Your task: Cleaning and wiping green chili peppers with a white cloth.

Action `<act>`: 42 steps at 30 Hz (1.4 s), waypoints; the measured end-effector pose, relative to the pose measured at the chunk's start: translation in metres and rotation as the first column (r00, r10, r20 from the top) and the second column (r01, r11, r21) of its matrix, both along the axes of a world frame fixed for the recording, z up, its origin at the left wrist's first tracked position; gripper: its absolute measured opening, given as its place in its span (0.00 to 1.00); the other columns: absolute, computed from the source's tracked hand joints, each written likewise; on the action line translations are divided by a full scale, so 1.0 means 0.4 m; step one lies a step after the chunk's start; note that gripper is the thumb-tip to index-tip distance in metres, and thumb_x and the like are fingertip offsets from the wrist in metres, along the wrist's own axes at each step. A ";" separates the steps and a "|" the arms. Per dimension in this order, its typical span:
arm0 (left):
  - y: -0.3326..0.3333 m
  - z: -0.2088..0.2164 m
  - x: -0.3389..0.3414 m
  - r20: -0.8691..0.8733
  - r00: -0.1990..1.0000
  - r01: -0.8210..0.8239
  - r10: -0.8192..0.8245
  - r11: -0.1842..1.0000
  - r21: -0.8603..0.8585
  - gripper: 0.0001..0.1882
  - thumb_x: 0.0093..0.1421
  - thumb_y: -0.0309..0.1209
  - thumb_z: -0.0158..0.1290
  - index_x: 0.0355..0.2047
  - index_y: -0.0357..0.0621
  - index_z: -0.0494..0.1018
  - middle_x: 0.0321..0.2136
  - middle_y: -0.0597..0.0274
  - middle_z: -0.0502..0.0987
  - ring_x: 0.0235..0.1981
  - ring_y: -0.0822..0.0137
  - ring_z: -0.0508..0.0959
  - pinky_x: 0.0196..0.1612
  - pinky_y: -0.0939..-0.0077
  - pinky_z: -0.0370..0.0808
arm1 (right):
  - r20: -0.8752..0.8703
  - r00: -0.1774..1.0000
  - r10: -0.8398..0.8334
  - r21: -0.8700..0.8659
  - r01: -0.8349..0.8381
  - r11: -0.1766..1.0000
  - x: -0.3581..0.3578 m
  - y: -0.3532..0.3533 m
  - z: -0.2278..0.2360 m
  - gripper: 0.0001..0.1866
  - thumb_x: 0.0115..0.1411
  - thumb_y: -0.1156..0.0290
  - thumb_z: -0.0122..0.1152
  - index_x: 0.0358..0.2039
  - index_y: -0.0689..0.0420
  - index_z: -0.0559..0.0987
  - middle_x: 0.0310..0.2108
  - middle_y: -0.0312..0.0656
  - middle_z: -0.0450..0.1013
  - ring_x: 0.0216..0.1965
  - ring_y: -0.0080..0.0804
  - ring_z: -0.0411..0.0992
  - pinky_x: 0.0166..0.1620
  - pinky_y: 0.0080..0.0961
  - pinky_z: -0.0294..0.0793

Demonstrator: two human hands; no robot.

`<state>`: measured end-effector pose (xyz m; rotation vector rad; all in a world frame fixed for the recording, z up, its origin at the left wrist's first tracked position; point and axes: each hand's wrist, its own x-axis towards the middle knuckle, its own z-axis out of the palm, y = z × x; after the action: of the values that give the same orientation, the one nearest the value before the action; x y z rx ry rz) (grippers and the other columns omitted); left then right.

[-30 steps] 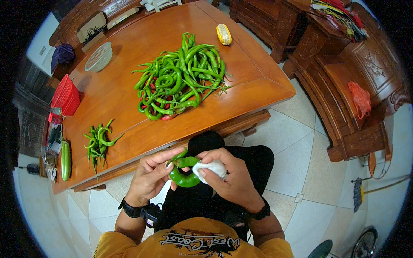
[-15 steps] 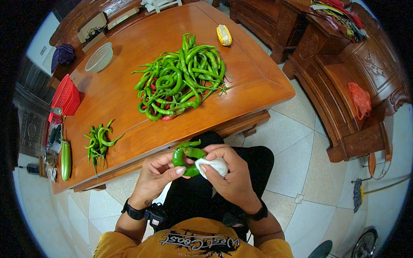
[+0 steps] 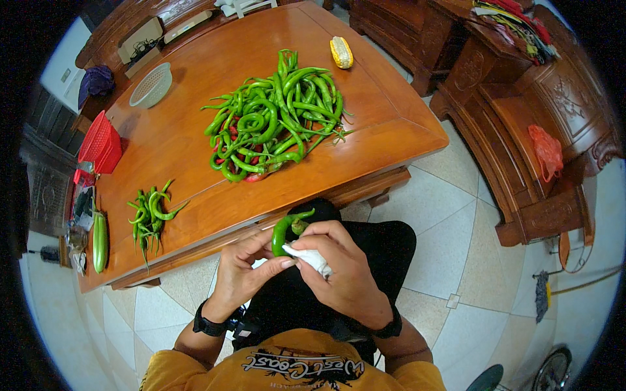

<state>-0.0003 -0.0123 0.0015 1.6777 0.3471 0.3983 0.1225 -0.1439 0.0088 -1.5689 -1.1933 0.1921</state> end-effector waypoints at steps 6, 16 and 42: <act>-0.009 0.000 -0.002 0.013 1.000 0.017 -0.018 0.999 0.038 0.25 0.51 0.24 0.61 0.50 0.35 0.70 0.31 0.59 0.75 0.30 0.74 0.77 0.35 0.82 0.76 | 0.030 0.991 -0.132 0.025 0.131 0.991 -0.003 -0.001 -0.008 0.15 0.46 0.83 0.63 0.36 0.60 0.75 0.37 0.45 0.68 0.36 0.39 0.71 0.38 0.25 0.71; -0.005 0.001 0.004 0.003 1.000 -0.017 0.017 0.999 -0.048 0.23 0.53 0.26 0.60 0.50 0.36 0.70 0.32 0.61 0.75 0.31 0.75 0.77 0.35 0.83 0.75 | -0.009 1.000 0.012 -0.010 -0.012 1.000 -0.001 -0.003 -0.026 0.16 0.44 0.86 0.62 0.35 0.61 0.75 0.38 0.44 0.63 0.36 0.34 0.69 0.39 0.24 0.71; 0.026 -0.003 -0.010 -0.026 0.975 0.190 -0.220 0.889 -0.417 0.20 0.62 0.29 0.50 0.54 0.37 0.66 0.37 0.63 0.76 0.32 0.79 0.74 0.35 0.85 0.75 | -0.473 0.840 0.266 0.138 -0.227 0.964 0.019 -0.028 -0.030 0.10 0.51 0.80 0.58 0.36 0.60 0.72 0.37 0.42 0.69 0.37 0.25 0.69 0.41 0.20 0.68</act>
<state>-0.0043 -0.0019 0.0001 1.2963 0.2800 0.0935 0.1300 -0.1553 -0.0032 -1.1922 -0.9767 0.6676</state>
